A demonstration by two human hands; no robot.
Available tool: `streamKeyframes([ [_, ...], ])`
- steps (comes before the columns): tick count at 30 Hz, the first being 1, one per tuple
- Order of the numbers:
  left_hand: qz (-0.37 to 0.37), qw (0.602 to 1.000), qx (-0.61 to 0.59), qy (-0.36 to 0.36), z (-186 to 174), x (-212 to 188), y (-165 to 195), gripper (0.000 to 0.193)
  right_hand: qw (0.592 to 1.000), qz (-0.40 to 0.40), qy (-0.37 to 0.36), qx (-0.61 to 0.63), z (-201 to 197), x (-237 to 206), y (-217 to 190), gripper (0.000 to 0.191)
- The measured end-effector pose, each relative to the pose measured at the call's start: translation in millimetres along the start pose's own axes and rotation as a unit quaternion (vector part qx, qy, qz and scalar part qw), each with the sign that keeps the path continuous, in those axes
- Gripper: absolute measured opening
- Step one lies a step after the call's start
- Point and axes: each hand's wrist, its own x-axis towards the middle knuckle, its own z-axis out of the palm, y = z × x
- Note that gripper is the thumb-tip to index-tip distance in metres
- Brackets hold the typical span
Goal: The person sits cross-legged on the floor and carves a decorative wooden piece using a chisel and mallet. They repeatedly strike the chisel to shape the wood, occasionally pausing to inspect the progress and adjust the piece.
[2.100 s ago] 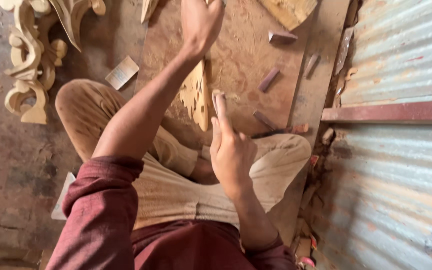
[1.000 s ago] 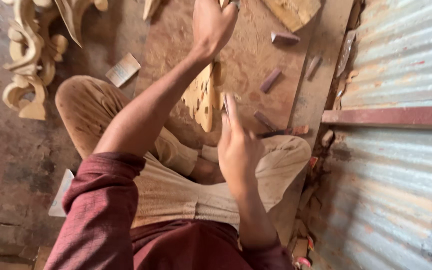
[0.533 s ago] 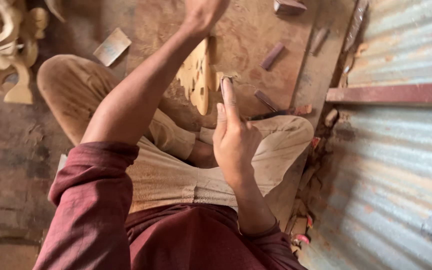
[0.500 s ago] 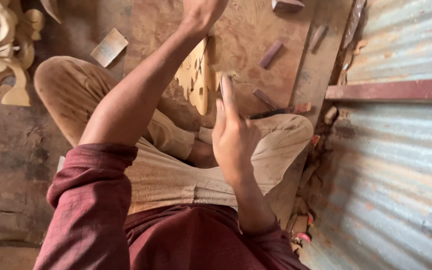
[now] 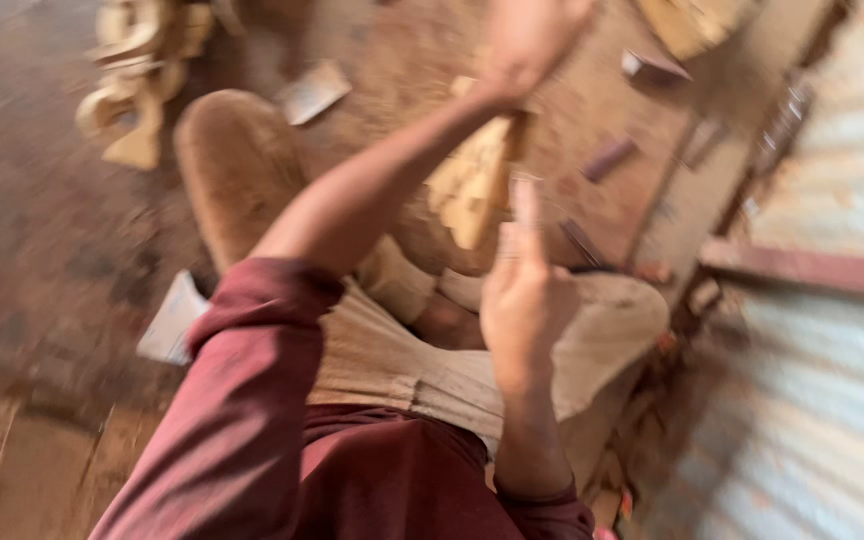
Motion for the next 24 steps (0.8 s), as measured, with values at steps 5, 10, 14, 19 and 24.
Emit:
streamKeyframes([
  [5, -0.039, 0.994, 0.031, 0.101, 15.4, 15.7, 5.3, 0.042, 0.998, -0.066, 0.017, 0.013, -2.1, 13.4, 7.8, 0.036],
  [10, -0.168, 0.985, -0.025, -0.026, 15.7, 29.3, 12.5, 0.038, 0.995, -0.088, 0.019, 0.037, -2.4, 17.8, 11.0, 0.034],
  [14, -0.149, 0.988, -0.026, -0.032, 10.6, 34.8, 15.8, 0.039, 0.995, -0.095, 0.015, 0.021, -0.4, 20.5, 13.4, 0.036],
  [19, -0.129, 0.991, -0.022, -0.037, 9.3, 37.1, 15.7, 0.04, 0.992, -0.121, 0.019, 0.022, -3.4, 23.0, 14.3, 0.031],
  [24, -0.16, 0.986, -0.028, -0.031, 11.7, 38.7, 15.0, 0.038, 0.997, -0.062, 0.011, 0.048, -5.0, 21.9, 12.7, 0.037],
])
